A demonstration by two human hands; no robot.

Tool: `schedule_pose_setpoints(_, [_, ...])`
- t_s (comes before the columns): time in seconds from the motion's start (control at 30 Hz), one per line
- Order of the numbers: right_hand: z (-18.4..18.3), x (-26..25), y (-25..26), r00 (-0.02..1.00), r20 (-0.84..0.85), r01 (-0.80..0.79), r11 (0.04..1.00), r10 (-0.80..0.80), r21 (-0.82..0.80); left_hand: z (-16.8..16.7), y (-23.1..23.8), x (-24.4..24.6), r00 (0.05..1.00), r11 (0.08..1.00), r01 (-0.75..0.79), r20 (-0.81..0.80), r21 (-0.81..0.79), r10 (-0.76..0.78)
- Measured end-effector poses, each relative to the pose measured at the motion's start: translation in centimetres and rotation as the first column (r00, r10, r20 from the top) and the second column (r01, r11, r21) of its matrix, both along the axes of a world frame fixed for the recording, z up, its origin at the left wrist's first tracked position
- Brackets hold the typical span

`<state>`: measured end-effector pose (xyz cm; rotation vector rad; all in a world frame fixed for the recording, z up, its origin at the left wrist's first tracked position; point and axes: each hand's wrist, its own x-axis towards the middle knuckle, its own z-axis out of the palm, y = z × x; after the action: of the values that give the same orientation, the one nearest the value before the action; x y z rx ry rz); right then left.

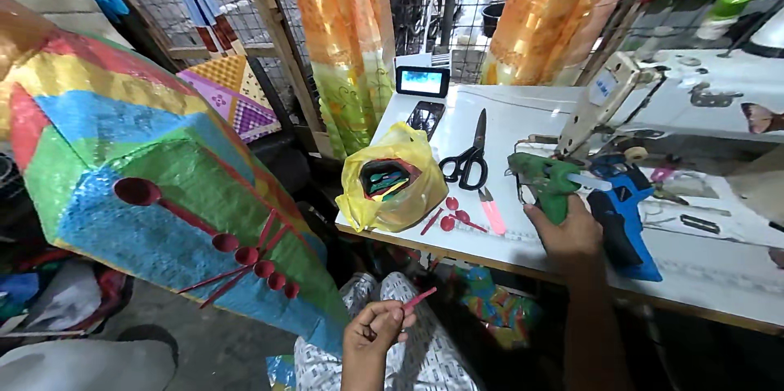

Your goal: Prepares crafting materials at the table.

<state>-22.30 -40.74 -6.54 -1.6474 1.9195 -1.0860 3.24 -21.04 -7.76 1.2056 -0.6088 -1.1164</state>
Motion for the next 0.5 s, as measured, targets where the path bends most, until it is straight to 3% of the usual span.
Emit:
schedule_pose_setpoints(0.33, [0.2,-0.7,-1.4,0.991,0.127,-0.045,0.998,0.040,0.032,0.0,-0.2,-0.6,0.997,0.993,0.069,-0.052,0.093,-0.065])
schedule_pose_setpoints(0.43, [-0.6,-0.8,-1.1,0.972,0.236,0.002,0.998,0.011,-0.056,-0.2,0.0,-0.3,0.994,0.995,0.048,-0.105,0.090,-0.038])
schedule_pose_setpoints(0.5, [-0.6,-0.8,-0.1,0.923,0.376,0.000,0.979,0.079,-0.206,-0.3,0.0,0.1,0.989,0.996,0.013,-0.145,0.092,0.000])
